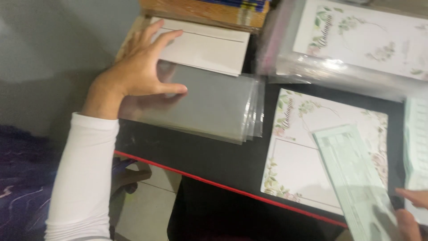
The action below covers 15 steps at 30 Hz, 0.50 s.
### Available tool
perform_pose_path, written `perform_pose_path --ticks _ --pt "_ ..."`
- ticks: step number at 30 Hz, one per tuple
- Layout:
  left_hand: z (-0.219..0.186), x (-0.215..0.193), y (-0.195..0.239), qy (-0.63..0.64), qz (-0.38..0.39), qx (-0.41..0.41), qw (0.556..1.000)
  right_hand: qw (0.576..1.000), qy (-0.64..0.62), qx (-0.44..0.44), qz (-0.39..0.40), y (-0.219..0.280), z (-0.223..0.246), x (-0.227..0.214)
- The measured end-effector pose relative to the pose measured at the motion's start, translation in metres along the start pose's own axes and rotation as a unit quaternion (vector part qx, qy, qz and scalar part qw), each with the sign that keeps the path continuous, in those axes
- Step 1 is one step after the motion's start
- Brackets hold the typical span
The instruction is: Folding printed invitations and inserting them into envelopes and plastic sleeves
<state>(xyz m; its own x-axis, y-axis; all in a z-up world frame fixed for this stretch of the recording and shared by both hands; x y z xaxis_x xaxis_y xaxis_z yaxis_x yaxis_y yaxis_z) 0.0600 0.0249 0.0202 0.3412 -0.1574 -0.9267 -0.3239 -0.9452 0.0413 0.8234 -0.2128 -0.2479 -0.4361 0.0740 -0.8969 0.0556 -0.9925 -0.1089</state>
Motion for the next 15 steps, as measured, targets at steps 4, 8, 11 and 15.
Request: perform_pose_path --ticks 4,8,11,15 --pt "-0.025 -0.006 0.005 0.004 -0.099 0.148 0.984 0.977 0.06 -0.144 -0.146 -0.042 0.354 -0.112" --pt "-0.095 -0.002 0.024 -0.117 -0.159 0.235 0.952 0.987 0.094 -0.131 -0.02 -0.026 0.366 -0.112" --pt "-0.17 0.014 0.046 -0.068 -0.122 0.295 0.945 0.984 0.112 -0.134 0.023 -0.009 0.355 -0.11" --pt "-0.248 0.049 0.075 0.05 -0.046 0.383 0.921 0.98 0.104 -0.167 -0.04 0.005 0.349 -0.113"
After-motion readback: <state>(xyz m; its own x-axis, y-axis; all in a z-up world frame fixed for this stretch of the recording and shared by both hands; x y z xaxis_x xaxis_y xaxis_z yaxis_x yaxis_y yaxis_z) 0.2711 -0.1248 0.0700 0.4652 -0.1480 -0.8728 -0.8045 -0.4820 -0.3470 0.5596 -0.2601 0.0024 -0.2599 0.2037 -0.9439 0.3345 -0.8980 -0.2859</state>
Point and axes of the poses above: each hand's wrist, its own y-axis away from the middle knuckle, its own x-axis out of the palm, z = x × y, the point moved 5 cm from there along -y, towards the middle knuckle, and after that the axes turned 6 degrees about y, right-handed, at the moved point
